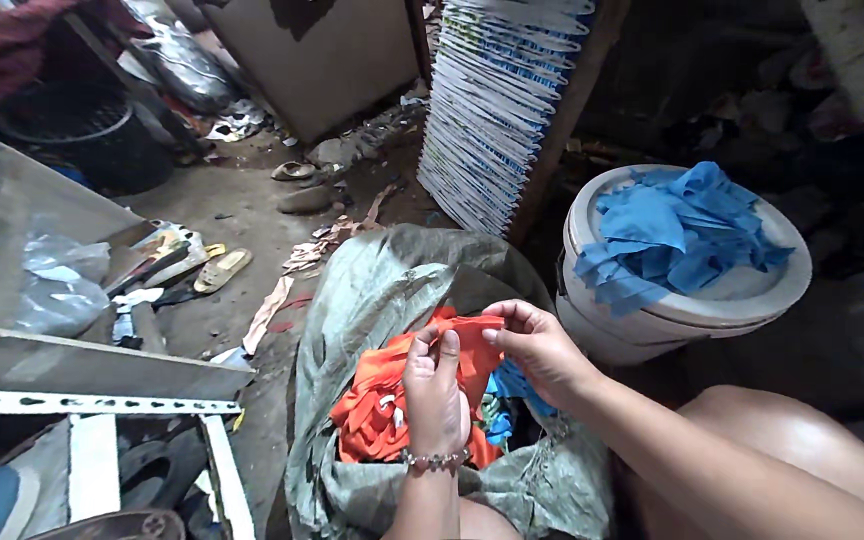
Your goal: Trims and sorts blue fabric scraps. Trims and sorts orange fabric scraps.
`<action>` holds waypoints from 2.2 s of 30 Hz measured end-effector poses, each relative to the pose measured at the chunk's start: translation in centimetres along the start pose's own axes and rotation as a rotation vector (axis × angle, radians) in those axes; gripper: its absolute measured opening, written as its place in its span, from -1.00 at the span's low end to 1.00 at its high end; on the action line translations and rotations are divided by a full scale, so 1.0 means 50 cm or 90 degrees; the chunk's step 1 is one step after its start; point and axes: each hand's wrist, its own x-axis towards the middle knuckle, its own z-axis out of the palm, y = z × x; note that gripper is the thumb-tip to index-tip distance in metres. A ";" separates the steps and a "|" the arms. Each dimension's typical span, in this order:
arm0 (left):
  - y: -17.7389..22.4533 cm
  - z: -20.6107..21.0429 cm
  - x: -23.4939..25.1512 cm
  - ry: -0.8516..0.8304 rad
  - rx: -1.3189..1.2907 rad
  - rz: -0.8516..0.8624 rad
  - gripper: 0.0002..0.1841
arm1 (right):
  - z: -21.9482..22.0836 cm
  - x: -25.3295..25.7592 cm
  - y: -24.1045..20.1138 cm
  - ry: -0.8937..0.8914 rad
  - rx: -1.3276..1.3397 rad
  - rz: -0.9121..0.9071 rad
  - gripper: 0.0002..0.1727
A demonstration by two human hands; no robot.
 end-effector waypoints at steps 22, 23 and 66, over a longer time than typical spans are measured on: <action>0.004 -0.003 0.000 -0.027 -0.016 -0.054 -0.78 | 0.006 -0.002 -0.005 0.073 0.061 0.013 -0.90; 0.003 -0.006 0.000 -0.052 0.010 -0.053 -0.73 | 0.006 -0.002 -0.003 0.078 0.062 0.011 -0.89; 0.006 0.018 -0.047 -0.027 -0.112 -0.053 -0.50 | 0.026 -0.006 0.027 0.078 -0.224 -0.243 -0.90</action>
